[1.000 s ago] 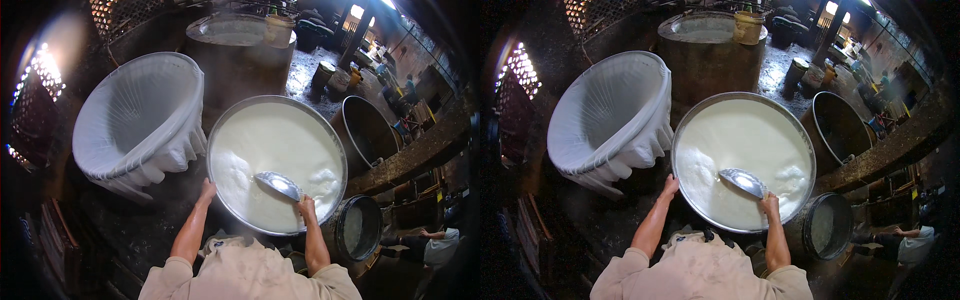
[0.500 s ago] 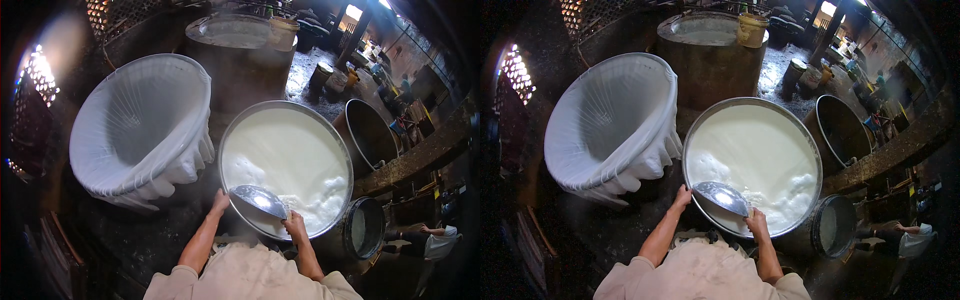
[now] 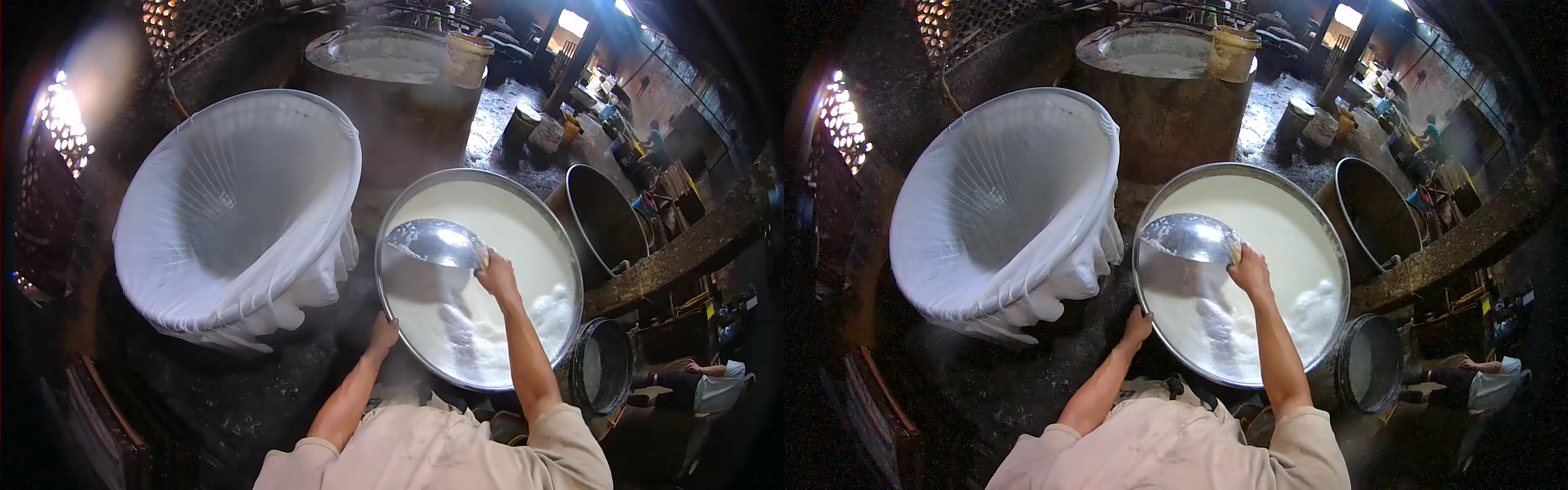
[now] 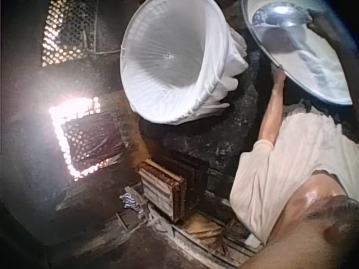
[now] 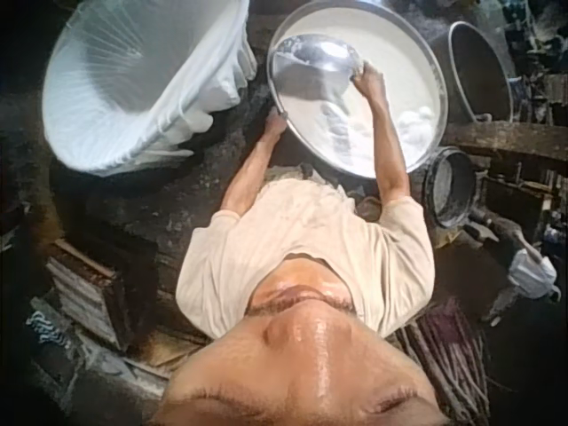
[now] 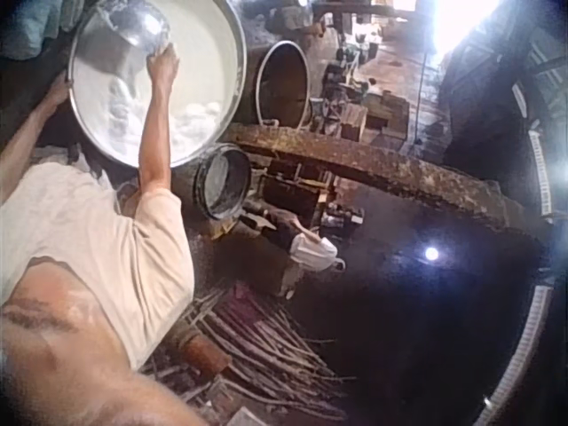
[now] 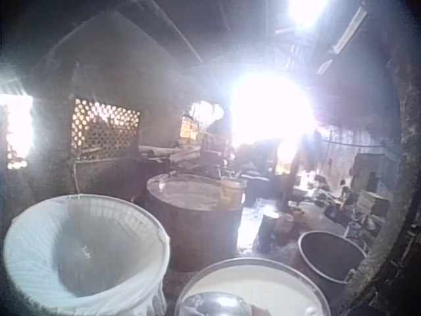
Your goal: The person transfers liquid between large metal vats using a ladle and a handheld strainer. They stir the white liquid with the ladle and lift the strainer to separate solids from the liquid.
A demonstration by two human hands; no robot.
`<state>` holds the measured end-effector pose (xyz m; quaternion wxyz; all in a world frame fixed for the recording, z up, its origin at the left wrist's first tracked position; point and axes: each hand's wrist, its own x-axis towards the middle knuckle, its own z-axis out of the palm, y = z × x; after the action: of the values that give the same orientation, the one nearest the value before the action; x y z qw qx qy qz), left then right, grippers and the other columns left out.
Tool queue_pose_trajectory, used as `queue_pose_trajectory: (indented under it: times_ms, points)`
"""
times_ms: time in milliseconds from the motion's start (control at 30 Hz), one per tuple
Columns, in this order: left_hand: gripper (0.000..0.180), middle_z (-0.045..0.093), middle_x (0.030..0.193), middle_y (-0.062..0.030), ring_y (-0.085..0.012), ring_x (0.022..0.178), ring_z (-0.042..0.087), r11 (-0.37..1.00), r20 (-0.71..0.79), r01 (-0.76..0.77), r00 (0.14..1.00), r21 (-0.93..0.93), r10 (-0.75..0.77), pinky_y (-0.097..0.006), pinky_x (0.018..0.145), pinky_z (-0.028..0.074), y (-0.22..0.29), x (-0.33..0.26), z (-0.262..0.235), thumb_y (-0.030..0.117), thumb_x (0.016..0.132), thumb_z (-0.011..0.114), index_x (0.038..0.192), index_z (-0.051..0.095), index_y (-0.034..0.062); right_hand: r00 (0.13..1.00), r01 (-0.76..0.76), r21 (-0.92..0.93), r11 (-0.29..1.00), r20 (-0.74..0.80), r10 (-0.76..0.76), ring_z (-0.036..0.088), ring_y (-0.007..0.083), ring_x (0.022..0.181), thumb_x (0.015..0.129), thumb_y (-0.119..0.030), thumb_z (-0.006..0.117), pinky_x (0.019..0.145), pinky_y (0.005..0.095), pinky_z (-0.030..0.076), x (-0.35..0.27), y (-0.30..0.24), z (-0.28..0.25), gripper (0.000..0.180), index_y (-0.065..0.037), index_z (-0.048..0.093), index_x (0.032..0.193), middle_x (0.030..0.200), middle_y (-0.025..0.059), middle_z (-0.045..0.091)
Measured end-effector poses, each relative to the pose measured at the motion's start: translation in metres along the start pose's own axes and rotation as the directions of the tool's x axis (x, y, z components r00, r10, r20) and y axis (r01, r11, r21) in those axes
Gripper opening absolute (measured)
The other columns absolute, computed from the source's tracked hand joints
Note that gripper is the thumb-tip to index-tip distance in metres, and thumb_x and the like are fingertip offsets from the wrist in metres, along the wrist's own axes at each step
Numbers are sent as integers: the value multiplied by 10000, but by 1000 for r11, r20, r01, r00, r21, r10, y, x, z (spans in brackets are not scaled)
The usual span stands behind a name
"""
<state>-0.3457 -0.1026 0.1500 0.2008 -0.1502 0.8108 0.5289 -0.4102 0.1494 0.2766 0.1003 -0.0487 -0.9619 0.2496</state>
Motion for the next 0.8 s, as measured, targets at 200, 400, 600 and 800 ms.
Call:
queue_pose_trajectory:
  times_ms: [200,400,600,800]
  points:
    - [435,492,1129,-233,-364,1075,452,999,-8,49,999,-25,-49,-401,881,364,2,-4,-1,207,803,528,1159,415,-15,890,-292,-195,936,304,341,577,350,842,656,-123,573,731,417,484,16,13,26,276,-6,568,905,914,215,584]
    - [327,549,1016,-230,-376,981,508,999,-100,13,995,33,-10,-429,827,387,-14,6,9,218,789,526,1011,466,-14,916,-186,-296,937,292,274,617,265,630,637,-109,602,452,342,520,-30,67,36,250,38,568,836,770,179,607]
    - [327,537,1022,-253,-383,990,501,1000,-117,-27,993,1,27,-414,831,387,-23,13,10,186,796,525,1022,461,-41,914,-177,-317,932,297,275,617,306,655,649,-107,588,542,373,529,-84,120,27,255,38,578,858,792,198,609]
    - [374,502,1087,-264,-384,1047,467,994,-85,48,995,-101,-57,-394,864,373,-30,21,15,181,803,508,1092,441,-46,871,-242,-364,899,327,367,616,325,662,654,-87,521,573,385,521,-134,152,-3,266,47,577,877,804,224,605]
